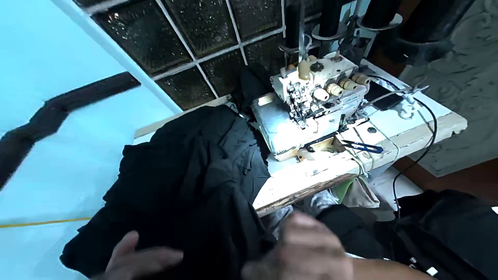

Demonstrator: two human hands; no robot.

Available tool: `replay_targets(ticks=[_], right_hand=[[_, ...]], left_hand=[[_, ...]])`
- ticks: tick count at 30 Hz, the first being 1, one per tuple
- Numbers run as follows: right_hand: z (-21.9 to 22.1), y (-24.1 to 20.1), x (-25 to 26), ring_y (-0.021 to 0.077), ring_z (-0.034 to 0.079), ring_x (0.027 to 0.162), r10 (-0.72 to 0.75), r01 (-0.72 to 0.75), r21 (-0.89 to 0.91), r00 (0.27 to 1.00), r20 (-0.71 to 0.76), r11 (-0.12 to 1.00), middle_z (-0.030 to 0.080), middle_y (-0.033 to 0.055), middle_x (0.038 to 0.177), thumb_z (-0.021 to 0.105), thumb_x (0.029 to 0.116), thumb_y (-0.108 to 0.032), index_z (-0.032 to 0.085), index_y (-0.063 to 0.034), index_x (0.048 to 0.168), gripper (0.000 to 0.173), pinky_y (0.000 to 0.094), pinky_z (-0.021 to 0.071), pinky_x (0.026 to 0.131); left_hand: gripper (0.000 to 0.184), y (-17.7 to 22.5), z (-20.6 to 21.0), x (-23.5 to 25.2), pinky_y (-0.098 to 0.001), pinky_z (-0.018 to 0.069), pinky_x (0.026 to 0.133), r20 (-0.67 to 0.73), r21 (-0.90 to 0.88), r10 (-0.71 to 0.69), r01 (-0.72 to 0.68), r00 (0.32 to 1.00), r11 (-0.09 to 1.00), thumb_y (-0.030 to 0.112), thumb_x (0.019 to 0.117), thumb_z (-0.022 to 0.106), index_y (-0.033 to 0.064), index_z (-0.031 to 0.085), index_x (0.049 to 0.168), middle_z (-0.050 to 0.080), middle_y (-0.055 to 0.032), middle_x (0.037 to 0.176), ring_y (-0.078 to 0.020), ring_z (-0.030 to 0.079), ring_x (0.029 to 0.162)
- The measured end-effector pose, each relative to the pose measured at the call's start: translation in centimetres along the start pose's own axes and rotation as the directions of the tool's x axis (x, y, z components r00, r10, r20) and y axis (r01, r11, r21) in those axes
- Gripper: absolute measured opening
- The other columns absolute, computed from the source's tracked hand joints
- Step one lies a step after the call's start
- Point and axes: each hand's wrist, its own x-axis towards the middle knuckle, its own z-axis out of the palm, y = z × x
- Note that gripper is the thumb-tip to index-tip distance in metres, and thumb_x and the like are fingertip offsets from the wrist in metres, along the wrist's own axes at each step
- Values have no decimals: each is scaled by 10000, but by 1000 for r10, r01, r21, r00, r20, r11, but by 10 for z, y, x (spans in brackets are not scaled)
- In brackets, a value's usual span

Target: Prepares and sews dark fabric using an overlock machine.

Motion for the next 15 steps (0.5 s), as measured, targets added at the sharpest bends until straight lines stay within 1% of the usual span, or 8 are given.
replay_targets(ticks=[1,3,5,6,8,11,13,15], right_hand=[[-6,14,4,129,605,703,65,-66,-66,998,-17,996,676,23,711,638,1001,-223,717,-87,833,230,265,475,754],[-22,51,3,121,639,734,239,-234,-221,971,-8,947,727,22,778,619,994,-227,766,-74,922,224,292,494,750],[-35,92,-5,157,677,726,402,-386,-349,915,-30,854,728,25,796,644,962,-195,754,-61,1034,187,388,548,736],[-40,111,-9,192,679,715,469,-454,-392,881,-62,800,718,36,779,662,941,-173,726,-42,1066,192,447,547,734],[-49,142,-14,237,669,693,558,-551,-457,819,-134,699,688,67,754,685,925,-152,678,-9,1092,221,497,541,721],[-61,166,-26,285,702,775,620,-594,-481,774,-126,644,722,121,856,668,950,-139,684,28,1170,277,530,552,810],[-70,162,-34,278,699,788,631,-581,-481,773,-73,656,726,100,857,645,951,-149,722,-25,1069,187,514,535,809],[-76,152,-39,269,705,781,612,-546,-491,790,-33,679,736,76,847,640,947,-137,751,-69,1024,151,505,540,805]], left_hand=[[232,-5,21,12,-309,504,1016,-34,151,22,-17,999,988,179,1066,485,13,637,1122,700,-24,1011,-71,666,1004],[293,-23,81,41,-274,463,996,42,390,73,-83,996,917,198,1089,465,-33,645,1101,679,-81,1079,-91,620,1083],[280,-51,141,63,-468,486,938,204,465,114,-199,972,863,158,1055,532,-64,702,1064,712,-217,1024,-321,670,1013],[238,-66,168,70,-525,497,890,306,467,126,-264,944,844,139,1030,563,-40,718,1059,714,-220,994,-374,677,969],[186,-94,211,74,-533,495,801,468,402,122,-334,875,852,159,1002,618,16,735,1023,705,-179,957,-385,658,917],[197,-109,241,79,-612,483,855,696,360,-148,-163,702,919,195,994,664,6,715,1009,678,-215,990,-433,633,1000],[163,-106,246,89,-590,512,780,750,364,-269,-37,605,931,161,939,726,0,714,919,676,-195,853,-388,664,874],[148,-101,246,97,-555,513,735,784,387,-350,38,513,921,141,899,761,5,712,867,671,-162,786,-331,663,792]])
